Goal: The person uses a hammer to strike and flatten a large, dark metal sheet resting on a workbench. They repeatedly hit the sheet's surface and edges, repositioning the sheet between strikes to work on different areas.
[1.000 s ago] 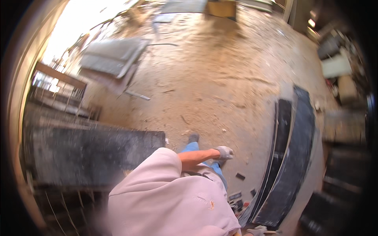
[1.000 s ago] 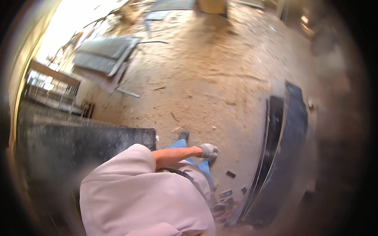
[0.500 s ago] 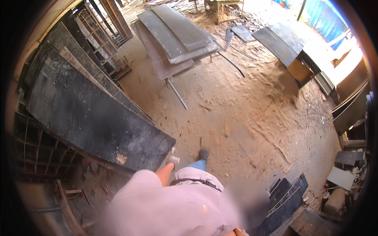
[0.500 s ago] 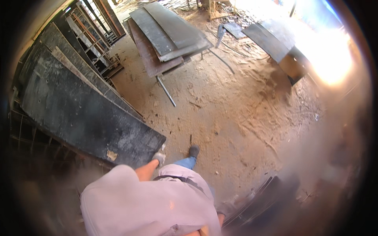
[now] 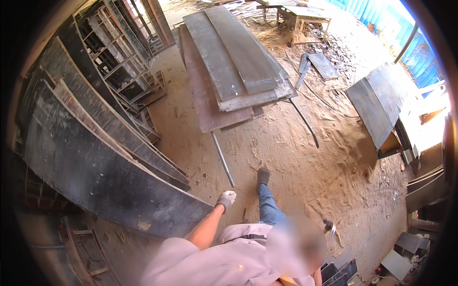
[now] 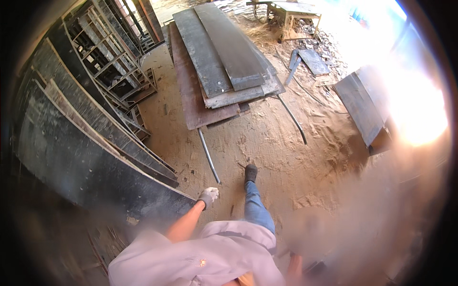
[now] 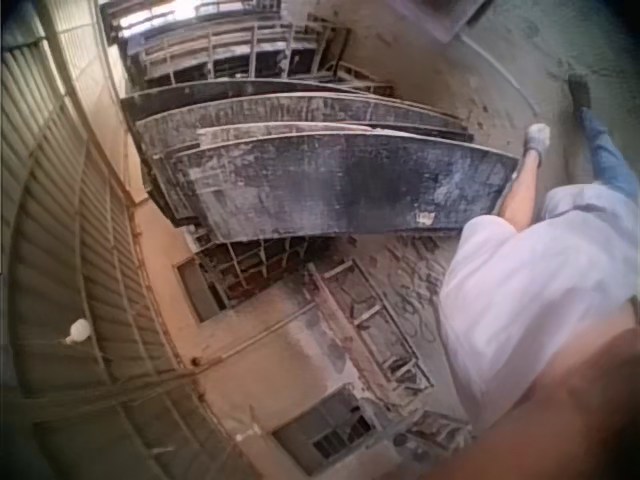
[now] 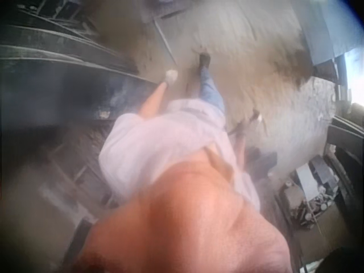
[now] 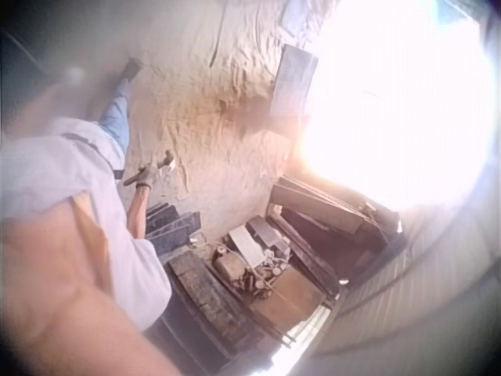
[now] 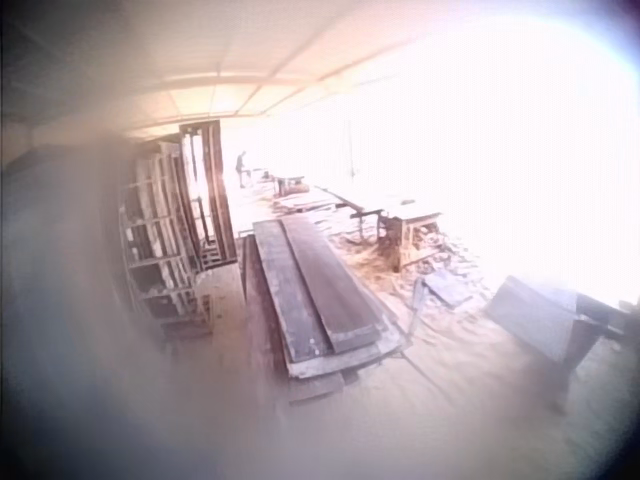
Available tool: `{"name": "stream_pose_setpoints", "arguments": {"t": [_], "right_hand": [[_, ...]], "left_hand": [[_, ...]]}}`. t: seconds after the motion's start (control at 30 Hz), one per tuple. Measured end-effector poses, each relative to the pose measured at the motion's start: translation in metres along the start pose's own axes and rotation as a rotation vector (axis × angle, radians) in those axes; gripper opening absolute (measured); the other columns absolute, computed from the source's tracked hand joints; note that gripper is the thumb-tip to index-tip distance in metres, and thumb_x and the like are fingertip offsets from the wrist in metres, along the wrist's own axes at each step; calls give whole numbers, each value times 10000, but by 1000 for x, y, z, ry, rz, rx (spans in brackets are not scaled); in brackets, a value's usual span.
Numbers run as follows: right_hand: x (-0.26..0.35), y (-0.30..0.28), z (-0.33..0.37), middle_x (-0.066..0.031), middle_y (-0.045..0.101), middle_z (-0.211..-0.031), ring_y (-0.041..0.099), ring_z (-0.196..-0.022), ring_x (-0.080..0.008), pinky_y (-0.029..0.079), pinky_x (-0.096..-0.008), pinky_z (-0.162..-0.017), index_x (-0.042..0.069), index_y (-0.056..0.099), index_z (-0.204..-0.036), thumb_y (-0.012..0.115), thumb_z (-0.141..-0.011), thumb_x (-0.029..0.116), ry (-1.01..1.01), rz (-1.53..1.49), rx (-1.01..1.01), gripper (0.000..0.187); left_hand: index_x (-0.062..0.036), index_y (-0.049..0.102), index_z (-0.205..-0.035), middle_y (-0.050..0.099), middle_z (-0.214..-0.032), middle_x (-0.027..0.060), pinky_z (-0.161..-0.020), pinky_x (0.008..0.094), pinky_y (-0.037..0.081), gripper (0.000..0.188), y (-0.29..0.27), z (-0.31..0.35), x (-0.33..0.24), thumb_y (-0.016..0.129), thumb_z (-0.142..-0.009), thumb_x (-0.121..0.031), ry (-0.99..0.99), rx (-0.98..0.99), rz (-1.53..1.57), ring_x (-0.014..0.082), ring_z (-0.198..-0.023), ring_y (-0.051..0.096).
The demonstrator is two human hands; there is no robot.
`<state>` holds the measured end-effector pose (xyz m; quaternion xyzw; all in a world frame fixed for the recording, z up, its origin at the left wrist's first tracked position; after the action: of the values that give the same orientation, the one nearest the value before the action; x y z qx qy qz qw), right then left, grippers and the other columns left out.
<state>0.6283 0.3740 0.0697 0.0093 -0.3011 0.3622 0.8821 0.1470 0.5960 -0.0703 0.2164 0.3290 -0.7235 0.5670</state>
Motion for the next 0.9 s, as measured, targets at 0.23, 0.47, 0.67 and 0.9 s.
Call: {"name": "stream_pose_setpoints", "arguments": {"t": [0.23, 0.47, 0.67, 0.9], "right_hand": [[226, 238, -112, -134, 679, -998, 665, -734, -249, 544, -373, -611, 60, 557, -1125, 655, -928, 255, -200, -9, 236, 294], [392, 515, -233, -213, 656, -1159, 706, -901, -316, 601, -400, -744, -66, 538, -1232, 670, -927, 265, -196, -20, 353, 469], [472, 734, -329, -197, 607, -1202, 668, -1003, -338, 583, -421, -850, -32, 453, -1332, 631, -975, 313, -186, 56, 370, 527], [512, 873, -459, -63, 601, -1015, 614, -862, -227, 542, -450, -796, 138, 477, -1334, 698, -934, 265, -33, 87, 162, 473]], "left_hand": [[-70, 709, -1050, 666, -783, -8, -530, 273, 458, 193, -77, -77, -57, 623, -955, -215, -316, 223, 737, 100, -637, 605], [-128, 646, -1225, 698, -1075, 82, -559, 392, 522, 304, -82, -94, -192, 581, -972, -283, -576, -221, 175, 192, -788, 683], [-72, 626, -1253, 698, -1051, 96, -511, 351, 502, 362, -98, -205, -248, 585, -966, -288, -608, -247, 227, 189, -758, 676], [-38, 616, -1283, 700, -1088, 81, -758, 271, 528, 314, -92, -396, -389, 586, -1033, -226, -262, -240, 466, 136, -914, 666]]}}
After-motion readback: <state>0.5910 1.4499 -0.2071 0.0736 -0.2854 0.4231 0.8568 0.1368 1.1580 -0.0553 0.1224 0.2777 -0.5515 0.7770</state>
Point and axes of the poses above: each hand's wrist, its own z-axis away from the middle knuckle, its own y-axis out of the palm, x = y × z, the point moved 1 cm from there along -z, towards the middle knuckle
